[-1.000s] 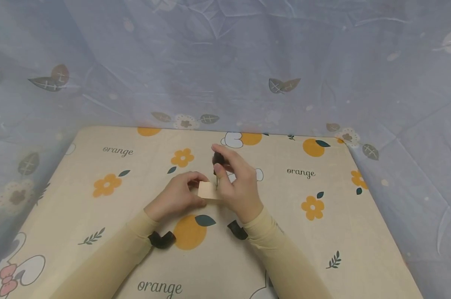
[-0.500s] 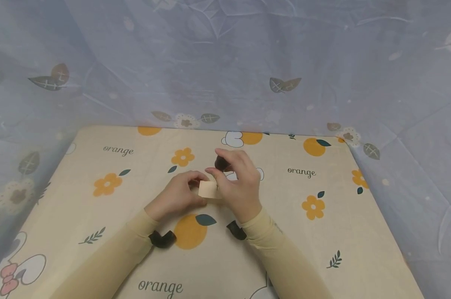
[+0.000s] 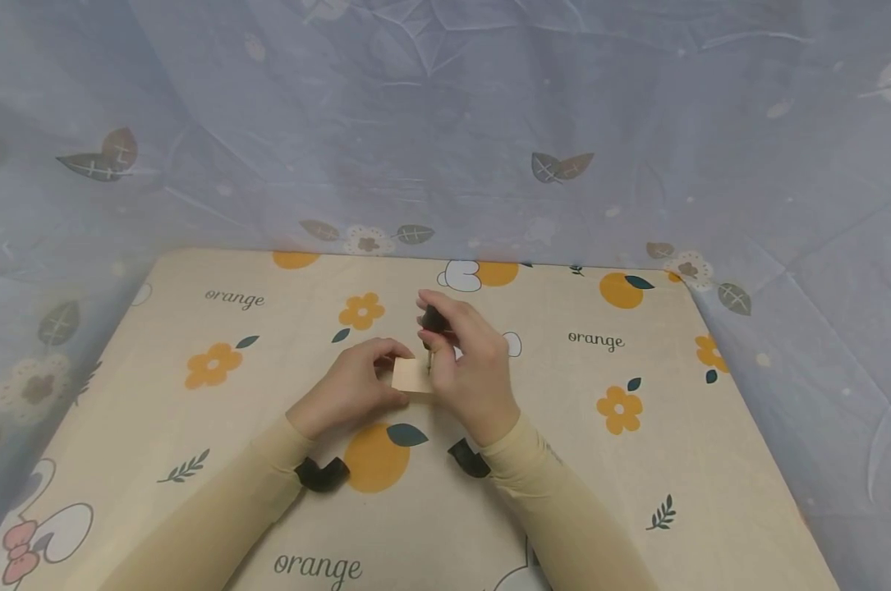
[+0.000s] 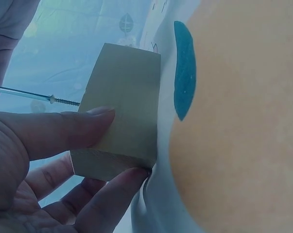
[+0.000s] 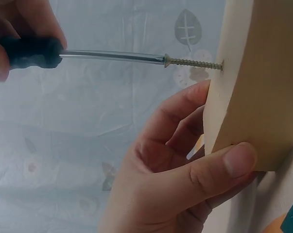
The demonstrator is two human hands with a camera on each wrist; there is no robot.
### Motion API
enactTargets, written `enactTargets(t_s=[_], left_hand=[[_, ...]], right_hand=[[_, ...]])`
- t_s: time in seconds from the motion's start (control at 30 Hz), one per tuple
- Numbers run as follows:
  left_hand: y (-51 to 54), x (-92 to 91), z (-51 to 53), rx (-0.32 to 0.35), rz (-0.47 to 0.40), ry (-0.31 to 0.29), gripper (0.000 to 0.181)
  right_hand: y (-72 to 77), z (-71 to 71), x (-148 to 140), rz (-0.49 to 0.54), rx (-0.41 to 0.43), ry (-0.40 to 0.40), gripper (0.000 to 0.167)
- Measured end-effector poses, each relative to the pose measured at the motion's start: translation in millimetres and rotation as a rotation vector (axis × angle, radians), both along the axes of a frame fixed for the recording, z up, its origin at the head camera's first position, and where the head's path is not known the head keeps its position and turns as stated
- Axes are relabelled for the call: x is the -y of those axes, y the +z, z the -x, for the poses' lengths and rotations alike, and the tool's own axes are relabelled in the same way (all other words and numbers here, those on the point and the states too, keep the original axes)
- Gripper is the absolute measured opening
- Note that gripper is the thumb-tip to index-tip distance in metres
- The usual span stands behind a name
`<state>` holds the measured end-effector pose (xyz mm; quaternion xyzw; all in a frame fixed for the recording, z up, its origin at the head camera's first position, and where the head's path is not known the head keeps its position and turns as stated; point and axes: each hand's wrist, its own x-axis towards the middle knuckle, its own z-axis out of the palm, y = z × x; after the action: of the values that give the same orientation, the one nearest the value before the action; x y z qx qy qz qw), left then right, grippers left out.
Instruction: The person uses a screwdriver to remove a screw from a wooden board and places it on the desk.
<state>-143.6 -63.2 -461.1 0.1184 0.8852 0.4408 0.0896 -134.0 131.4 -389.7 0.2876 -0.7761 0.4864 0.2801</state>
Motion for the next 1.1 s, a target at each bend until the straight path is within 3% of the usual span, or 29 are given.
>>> enactTargets(t_s=[0.5,0.83,1.1], left_hand=[[2.3,-0.1,-1.0,0.019,0.004,-0.007,0.054],[11.2,2.6,-2.8,0.089,-0.018,0.004,0.057],[22.0,7.6,-2.9,0.012,-0.073,-0.002,0.055]], right_hand=[[7.9,-4.1,-3,0.021,0.000,0.037,0.045],[17.2,-3.6,-12,0.099,0.059,0.047,0.054],[22.3,6.7,-27,0.157,0.140,0.034,0.060]])
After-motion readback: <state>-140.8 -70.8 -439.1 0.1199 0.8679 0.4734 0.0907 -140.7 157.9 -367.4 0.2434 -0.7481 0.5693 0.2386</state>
